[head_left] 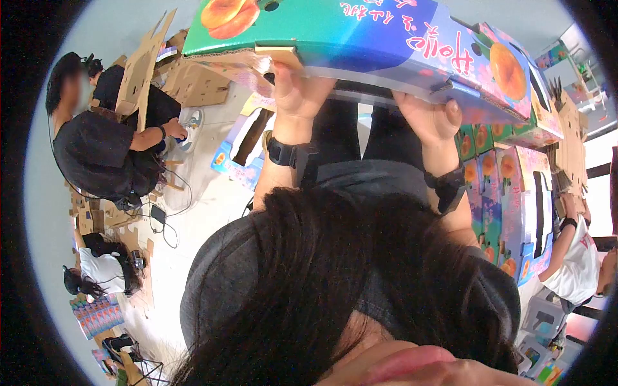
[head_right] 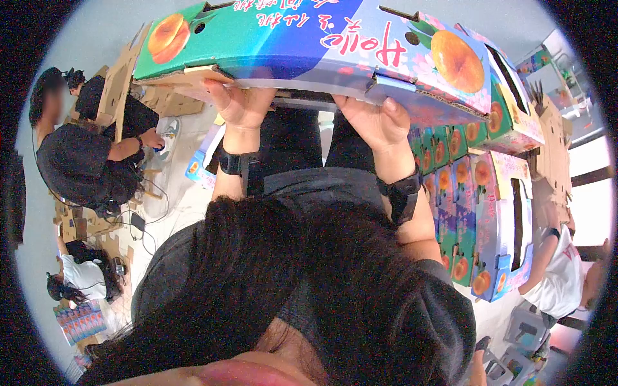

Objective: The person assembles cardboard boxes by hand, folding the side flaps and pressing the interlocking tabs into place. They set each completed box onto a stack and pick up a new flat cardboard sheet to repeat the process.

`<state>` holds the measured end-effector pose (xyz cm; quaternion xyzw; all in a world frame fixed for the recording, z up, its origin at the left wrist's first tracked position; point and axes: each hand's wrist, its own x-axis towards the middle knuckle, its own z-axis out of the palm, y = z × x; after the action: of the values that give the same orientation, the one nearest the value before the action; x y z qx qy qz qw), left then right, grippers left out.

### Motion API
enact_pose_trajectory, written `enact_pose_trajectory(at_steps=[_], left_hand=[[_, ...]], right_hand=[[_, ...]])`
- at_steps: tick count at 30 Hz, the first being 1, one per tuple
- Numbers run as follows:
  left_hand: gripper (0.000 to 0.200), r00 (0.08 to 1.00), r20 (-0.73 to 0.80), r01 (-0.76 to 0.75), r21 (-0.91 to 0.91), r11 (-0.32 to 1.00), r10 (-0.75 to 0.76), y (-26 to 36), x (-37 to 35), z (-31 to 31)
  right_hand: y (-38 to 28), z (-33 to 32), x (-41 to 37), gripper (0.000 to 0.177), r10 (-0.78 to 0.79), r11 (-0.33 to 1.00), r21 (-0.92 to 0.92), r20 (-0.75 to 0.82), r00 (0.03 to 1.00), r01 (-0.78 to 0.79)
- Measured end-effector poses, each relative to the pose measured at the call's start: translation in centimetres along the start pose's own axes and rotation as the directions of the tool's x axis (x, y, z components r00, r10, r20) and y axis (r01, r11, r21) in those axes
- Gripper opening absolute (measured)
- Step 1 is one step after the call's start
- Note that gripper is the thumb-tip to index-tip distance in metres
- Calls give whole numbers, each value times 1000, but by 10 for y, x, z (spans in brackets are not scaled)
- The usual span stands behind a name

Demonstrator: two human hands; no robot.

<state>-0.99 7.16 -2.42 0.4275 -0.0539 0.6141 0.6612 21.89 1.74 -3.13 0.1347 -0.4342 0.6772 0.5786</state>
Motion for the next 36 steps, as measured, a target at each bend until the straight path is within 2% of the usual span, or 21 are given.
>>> enact_pose_trajectory(at_steps=[3, 6, 7, 10, 11, 13, 14, 15, 16, 18, 19, 20, 22, 23, 26, 27, 30, 32, 33, 34, 36], left_hand=[[88, 1000, 24, 13, -23, 1000, -13, 0, 2, 4], [88, 988, -50, 140, -152, 978, -149, 3, 7, 19], [91, 981, -101, 151, -126, 980, -164, 7, 10, 30], [94, 940, 50, 328, -417, 848, -339, 18, 5, 33], [101, 914, 45, 387, -399, 831, -404, 22, 1, 38], [102, 803, 124, 596, -161, 786, -583, 32, -9, 44], [102, 728, 144, 680, -31, 733, -670, 35, -11, 43], [81, 692, 352, 666, 27, 745, -631, 29, -20, 27], [71, 702, 378, 582, 184, 792, -604, 35, -30, 38], [60, 667, 451, 317, 549, 773, -593, 49, -35, 62], [49, 666, 526, 11, 702, 712, -529, 54, -30, 72], [47, 710, 566, -234, 751, 617, -420, 51, -35, 78], [39, 741, 594, -477, 794, 377, -313, 43, -40, 82], [32, 747, 598, -475, 785, 397, -288, 39, -40, 82], [30, 740, 539, -268, 785, 558, -403, 39, -45, 81], [30, 712, 571, -287, 768, 573, -408, 46, -44, 87], [33, 590, 711, -188, 583, 791, -384, 65, -47, 96], [30, 538, 785, -136, 442, 887, -309, 88, -48, 104], [28, 435, 859, -180, 376, 909, -269, 103, -41, 99], [30, 574, 806, -203, 312, 928, -145, 116, -52, 98], [44, 701, 711, -336, 259, 905, 57, 150, -68, 79]], right_hand=[[-8, 17, 4, 51, 40, 983, -172, -148, 988, -66], [-14, 14, 11, 56, -24, 950, -308, -235, 972, -51], [-15, 9, 13, 61, -55, 939, -343, -241, 969, -32], [-16, 3, 20, 54, -115, 965, -255, -220, 969, 56], [-18, 5, 21, 53, -141, 949, -309, -259, 956, 56], [-21, 12, 23, 51, -201, 907, -418, -329, 923, 49], [-23, 11, 22, 50, -199, 914, -402, -332, 922, 53], [-26, 8, 20, 49, -199, 920, -388, -333, 922, 59], [-28, 6, 19, 49, -199, 925, -375, -332, 922, 65], [-30, 7, 14, 46, -227, 921, -384, -377, 898, 72], [-30, 9, 11, 45, -240, 919, -388, -399, 885, 74], [-31, 9, 6, 46, -222, 910, -413, -402, 888, 40], [-38, 10, -2, 50, -183, 886, -463, -410, 893, -31], [-40, 12, -3, 49, -175, 895, -446, -369, 913, -8], [-49, 29, -9, 46, -189, 896, -443, -397, 898, -8], [-51, 38, -11, 47, -202, 873, -488, -394, 897, -17], [-57, 48, -21, 48, -211, 846, -531, -411, 887, -45], [-68, 37, -31, 49, -143, 858, -509, -376, 916, -75], [-72, 33, -35, 49, -125, 871, -484, -377, 918, -80], [-73, 31, -36, 49, -106, 885, -458, -378, 920, -86], [-69, 35, -36, 48, -97, 884, -459, -367, 925, -89]])
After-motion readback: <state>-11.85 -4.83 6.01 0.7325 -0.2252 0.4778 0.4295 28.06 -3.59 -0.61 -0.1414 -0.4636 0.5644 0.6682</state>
